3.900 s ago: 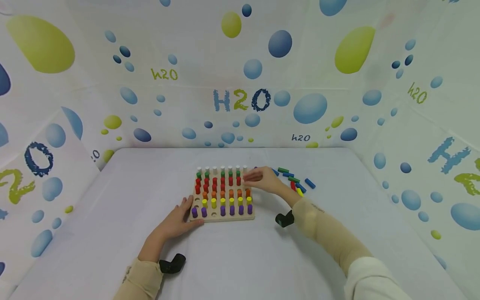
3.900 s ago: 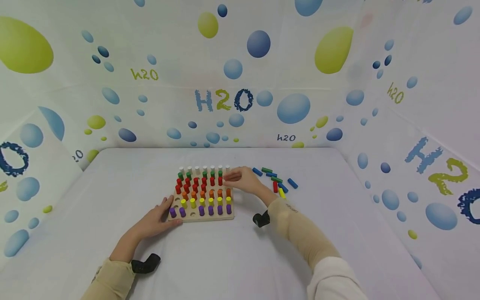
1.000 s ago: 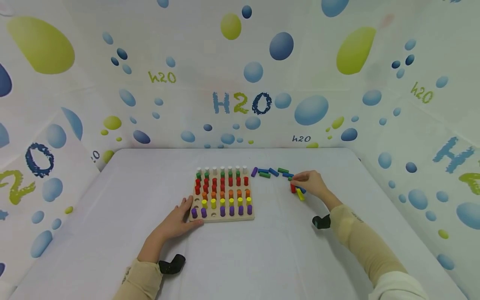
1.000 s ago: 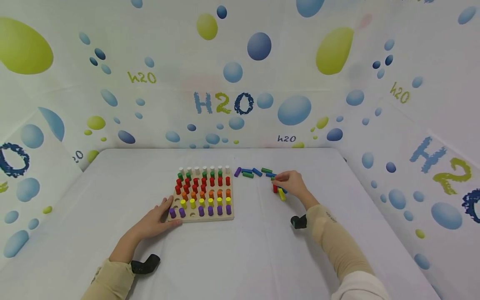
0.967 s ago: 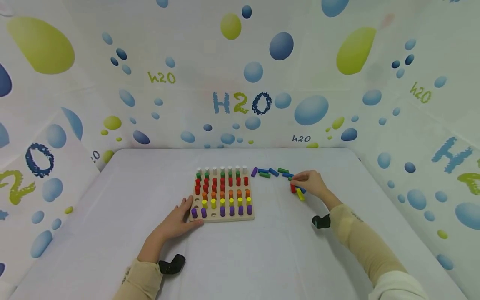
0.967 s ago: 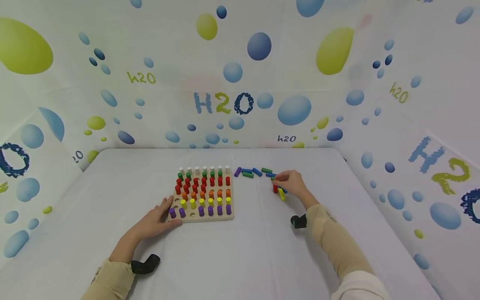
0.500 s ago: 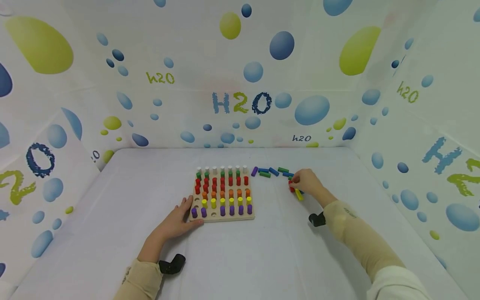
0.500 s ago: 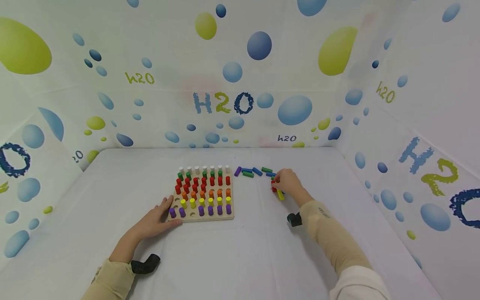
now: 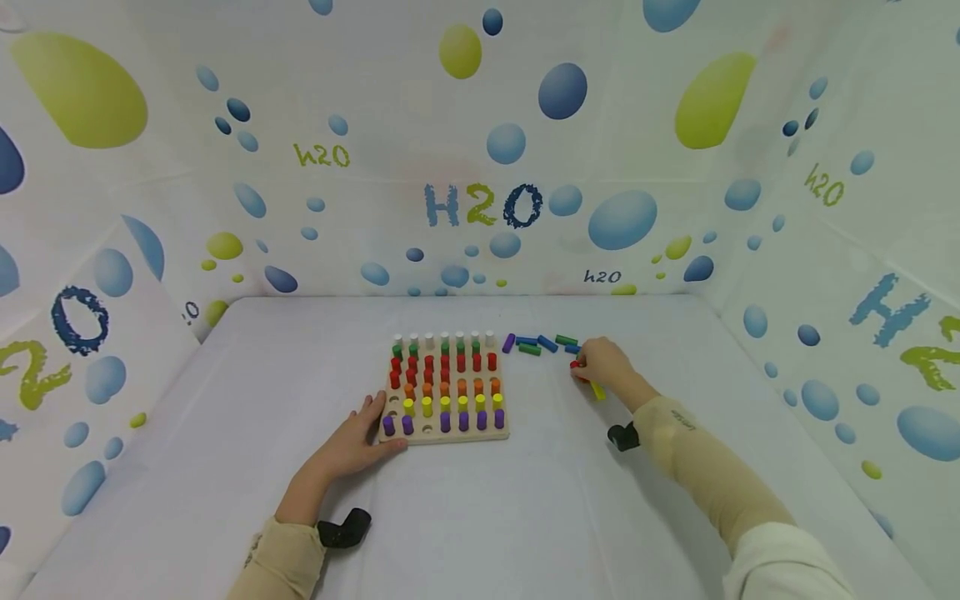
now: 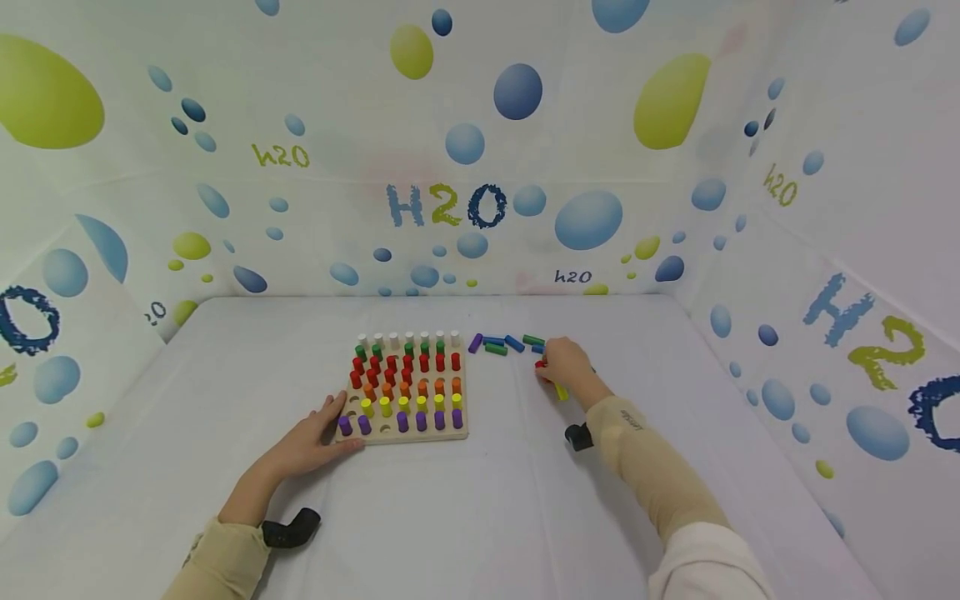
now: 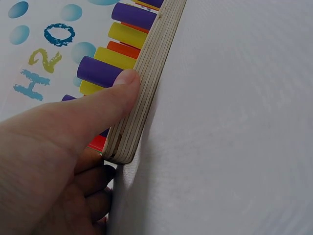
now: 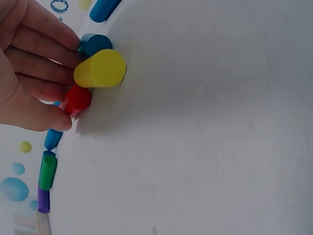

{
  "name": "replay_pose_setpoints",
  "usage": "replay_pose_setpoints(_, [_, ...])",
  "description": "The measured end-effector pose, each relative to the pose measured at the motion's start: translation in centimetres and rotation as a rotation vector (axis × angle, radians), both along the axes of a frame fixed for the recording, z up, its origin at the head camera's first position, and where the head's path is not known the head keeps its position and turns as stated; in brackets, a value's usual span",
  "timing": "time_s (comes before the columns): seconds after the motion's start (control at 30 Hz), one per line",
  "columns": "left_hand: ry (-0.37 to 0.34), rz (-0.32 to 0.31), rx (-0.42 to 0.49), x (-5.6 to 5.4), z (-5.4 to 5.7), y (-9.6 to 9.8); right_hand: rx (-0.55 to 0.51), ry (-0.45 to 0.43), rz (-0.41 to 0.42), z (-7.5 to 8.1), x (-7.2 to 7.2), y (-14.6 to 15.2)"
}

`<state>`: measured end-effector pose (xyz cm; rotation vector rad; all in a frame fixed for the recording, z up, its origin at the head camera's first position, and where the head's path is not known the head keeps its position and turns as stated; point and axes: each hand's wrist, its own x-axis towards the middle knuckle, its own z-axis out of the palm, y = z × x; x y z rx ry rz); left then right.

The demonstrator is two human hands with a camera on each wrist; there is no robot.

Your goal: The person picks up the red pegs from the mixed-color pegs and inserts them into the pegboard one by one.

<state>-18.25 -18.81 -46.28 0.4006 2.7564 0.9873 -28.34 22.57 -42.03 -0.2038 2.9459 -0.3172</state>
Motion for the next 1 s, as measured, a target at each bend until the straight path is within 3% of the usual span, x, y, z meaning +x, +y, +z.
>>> replay_pose_setpoints(0.23, [-0.002, 0.004, -0.001, 0.0, -0.1, 0.0, 0.122, 0.028, 0.051, 0.0, 0.1, -1.2])
replay_pose_setpoints(0.43, [-0.007, 0.005, 0.007, -0.1, -0.1, 0.0, 0.09, 0.026, 0.054, -0.3, 0.1, -1.6])
replay_pose_setpoints(0.53, [-0.009, 0.0, 0.008, 0.0, -0.2, 0.0, 0.007, 0.026, 0.023, -0.4, 0.2, -1.3])
replay_pose_setpoints(0.87, [-0.004, -0.004, 0.008, -0.1, -0.1, 0.0, -0.45, -0.007, -0.147, -0.8, 0.9, 0.9])
replay_pose_setpoints(1.0, [-0.001, -0.005, 0.005, -0.2, -0.1, 0.0, -0.571, 0.018, -0.192, -1.1, 1.2, 2.0])
